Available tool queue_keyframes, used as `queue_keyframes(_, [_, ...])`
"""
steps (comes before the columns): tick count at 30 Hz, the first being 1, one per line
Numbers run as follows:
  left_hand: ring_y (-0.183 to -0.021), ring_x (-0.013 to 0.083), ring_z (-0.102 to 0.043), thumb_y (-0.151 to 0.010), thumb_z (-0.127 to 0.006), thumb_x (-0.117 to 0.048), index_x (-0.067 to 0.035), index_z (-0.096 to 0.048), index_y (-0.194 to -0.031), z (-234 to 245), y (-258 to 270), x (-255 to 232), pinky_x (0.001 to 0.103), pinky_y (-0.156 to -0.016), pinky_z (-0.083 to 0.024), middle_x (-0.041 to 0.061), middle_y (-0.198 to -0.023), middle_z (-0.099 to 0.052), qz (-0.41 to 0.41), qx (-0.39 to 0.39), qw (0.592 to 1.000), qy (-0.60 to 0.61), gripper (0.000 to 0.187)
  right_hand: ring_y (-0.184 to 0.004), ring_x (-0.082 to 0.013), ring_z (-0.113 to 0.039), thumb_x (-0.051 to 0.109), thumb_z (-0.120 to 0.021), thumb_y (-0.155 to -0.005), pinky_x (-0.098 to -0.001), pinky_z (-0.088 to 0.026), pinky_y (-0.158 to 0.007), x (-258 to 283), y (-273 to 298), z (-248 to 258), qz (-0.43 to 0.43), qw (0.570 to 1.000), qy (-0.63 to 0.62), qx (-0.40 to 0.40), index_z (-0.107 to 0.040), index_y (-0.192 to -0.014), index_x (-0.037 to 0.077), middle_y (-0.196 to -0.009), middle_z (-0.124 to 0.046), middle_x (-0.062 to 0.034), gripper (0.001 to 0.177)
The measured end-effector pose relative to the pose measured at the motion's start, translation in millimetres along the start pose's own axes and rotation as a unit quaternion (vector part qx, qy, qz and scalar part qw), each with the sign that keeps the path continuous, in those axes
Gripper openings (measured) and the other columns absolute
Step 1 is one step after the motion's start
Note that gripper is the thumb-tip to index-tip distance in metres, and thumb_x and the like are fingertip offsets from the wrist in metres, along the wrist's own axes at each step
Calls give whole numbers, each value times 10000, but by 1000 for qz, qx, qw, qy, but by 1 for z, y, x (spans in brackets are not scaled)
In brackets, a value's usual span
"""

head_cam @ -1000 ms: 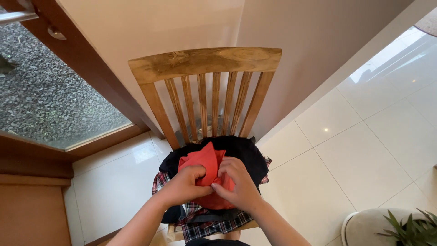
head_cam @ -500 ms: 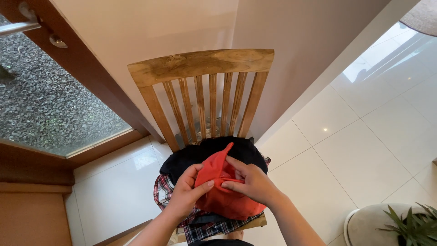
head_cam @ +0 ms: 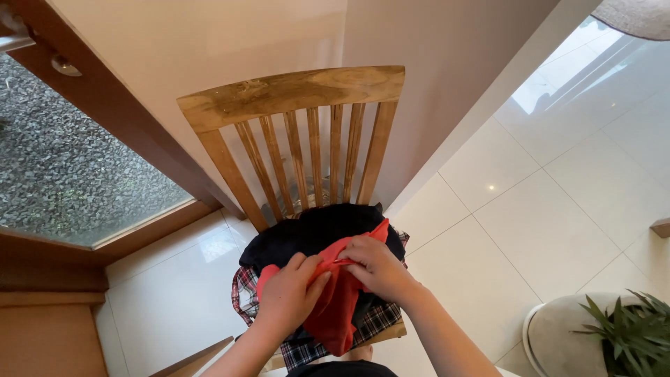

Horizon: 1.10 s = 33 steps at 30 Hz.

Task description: The person folds several garments, including a plaid shirt, an orange shirt, and a black shirt, then places each on a hanger and hangs them in a wooden closet. The person repeatedly moves between a wooden chair holding the pile of clothes and the open closet to hang each item.

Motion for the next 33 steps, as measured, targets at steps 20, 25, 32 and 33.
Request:
queue_keyframes(20, [-755,243,-554,-1071,-462,-180,-79,-601,-923,-35,-7,3,413,-703,-436,74,-828,-599,-105,-94,977,158,226,-781,-79,-749,203,-828,-862,-231,-600,-771,23,9,-47,-314,905,-171,-229,-870,-900,136,-852,-850,23,88])
queue_keyframes(25, [-698,234,-533,-1068,-476,-221,-104,-565,-852,-31,-7,1,416,-677,-405,50,-763,-586,-89,-86,977,174,261,-771,-98,-742,143,-871,-818,-253,-605,-800,24,10,-51,-369,852,-254,-271,-852,-822,117,-830,-841,-2,33])
queue_keyframes(32, [-585,220,-516,-1092,-546,-349,-164,-515,-759,-33,-12,7,394,-804,-424,-10,-639,-512,-163,-98,981,31,382,-898,-139,-716,138,-851,-807,-309,-560,-895,6,14,-49,-335,875,-225,-267,-832,-748,143,-892,-764,9,63])
queue_keyframes(33, [-554,222,-514,-1085,-570,-332,-168,-535,-759,-32,-11,6,399,-793,-417,-11,-619,-518,-192,-116,974,7,367,-890,-136,-687,136,-863,-785,-316,-540,-902,2,15,-49,-335,879,-211,-265,-808,-705,150,-872,-725,20,98])
Point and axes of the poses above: each hand's wrist, its own y-axis away from the middle knuckle, its own z-axis out of the back of the hand, x = y × z, the point moved 2 cm from there along -y, towards the middle knuckle
